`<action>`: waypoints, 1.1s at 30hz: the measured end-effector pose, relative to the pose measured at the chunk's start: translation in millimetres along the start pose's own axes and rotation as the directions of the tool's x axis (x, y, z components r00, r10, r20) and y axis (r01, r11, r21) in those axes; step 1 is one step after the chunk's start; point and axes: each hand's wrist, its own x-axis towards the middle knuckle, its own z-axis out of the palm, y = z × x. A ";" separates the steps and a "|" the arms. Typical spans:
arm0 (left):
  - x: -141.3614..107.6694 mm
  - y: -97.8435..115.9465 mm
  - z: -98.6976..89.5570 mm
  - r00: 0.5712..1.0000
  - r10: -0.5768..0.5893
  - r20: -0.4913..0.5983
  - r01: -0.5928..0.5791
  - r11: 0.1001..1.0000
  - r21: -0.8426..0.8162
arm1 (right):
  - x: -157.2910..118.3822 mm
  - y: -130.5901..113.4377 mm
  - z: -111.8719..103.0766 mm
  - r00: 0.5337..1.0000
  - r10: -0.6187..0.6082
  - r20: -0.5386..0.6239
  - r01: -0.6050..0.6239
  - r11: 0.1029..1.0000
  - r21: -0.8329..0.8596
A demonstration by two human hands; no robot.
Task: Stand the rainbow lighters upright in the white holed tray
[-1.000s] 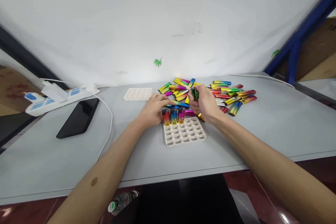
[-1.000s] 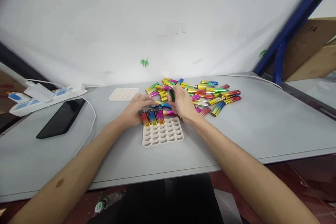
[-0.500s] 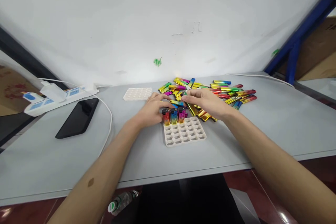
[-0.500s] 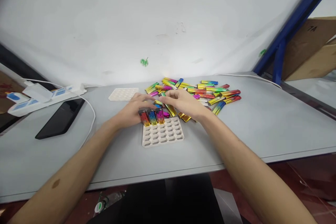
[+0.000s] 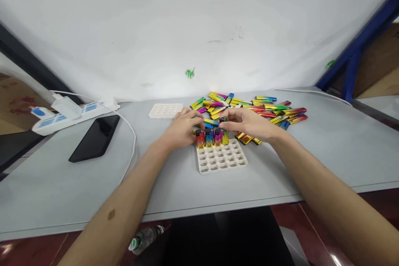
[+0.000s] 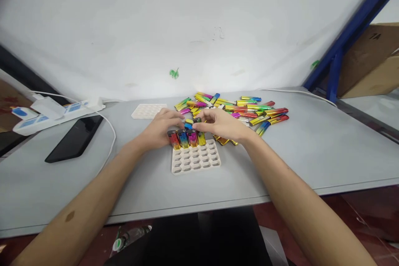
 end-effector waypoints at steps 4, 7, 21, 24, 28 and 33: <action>-0.8 -1.4 0.7 1.000 0.013 -0.004 -0.013 1.000 0.017 | -1.8 -3.6 -0.8 1.000 -0.001 0.017 0.000 0.999 0.049; -1.0 -2.7 1.3 1.000 0.031 -0.007 -0.030 0.999 0.020 | -2.1 -4.3 -1.9 1.000 0.007 0.020 -0.008 0.999 0.034; 3.1 4.7 -0.5 0.991 -0.028 -0.130 0.016 0.995 -0.094 | -2.9 -5.6 -2.6 0.996 0.074 0.056 -0.076 0.996 0.036; 2.5 3.2 1.3 0.988 -0.037 -0.148 0.024 0.996 -0.090 | -3.0 -4.8 -2.5 0.998 0.047 0.044 -0.050 0.997 0.062; 2.5 4.2 1.8 0.988 -0.052 -0.148 0.039 0.995 -0.091 | -3.0 -4.1 -2.8 0.999 0.011 0.032 -0.014 0.998 0.069; 2.8 5.8 1.4 0.987 -0.055 -0.150 0.042 0.995 -0.089 | -2.9 -3.6 -1.6 1.000 -0.030 -0.008 0.031 0.994 0.100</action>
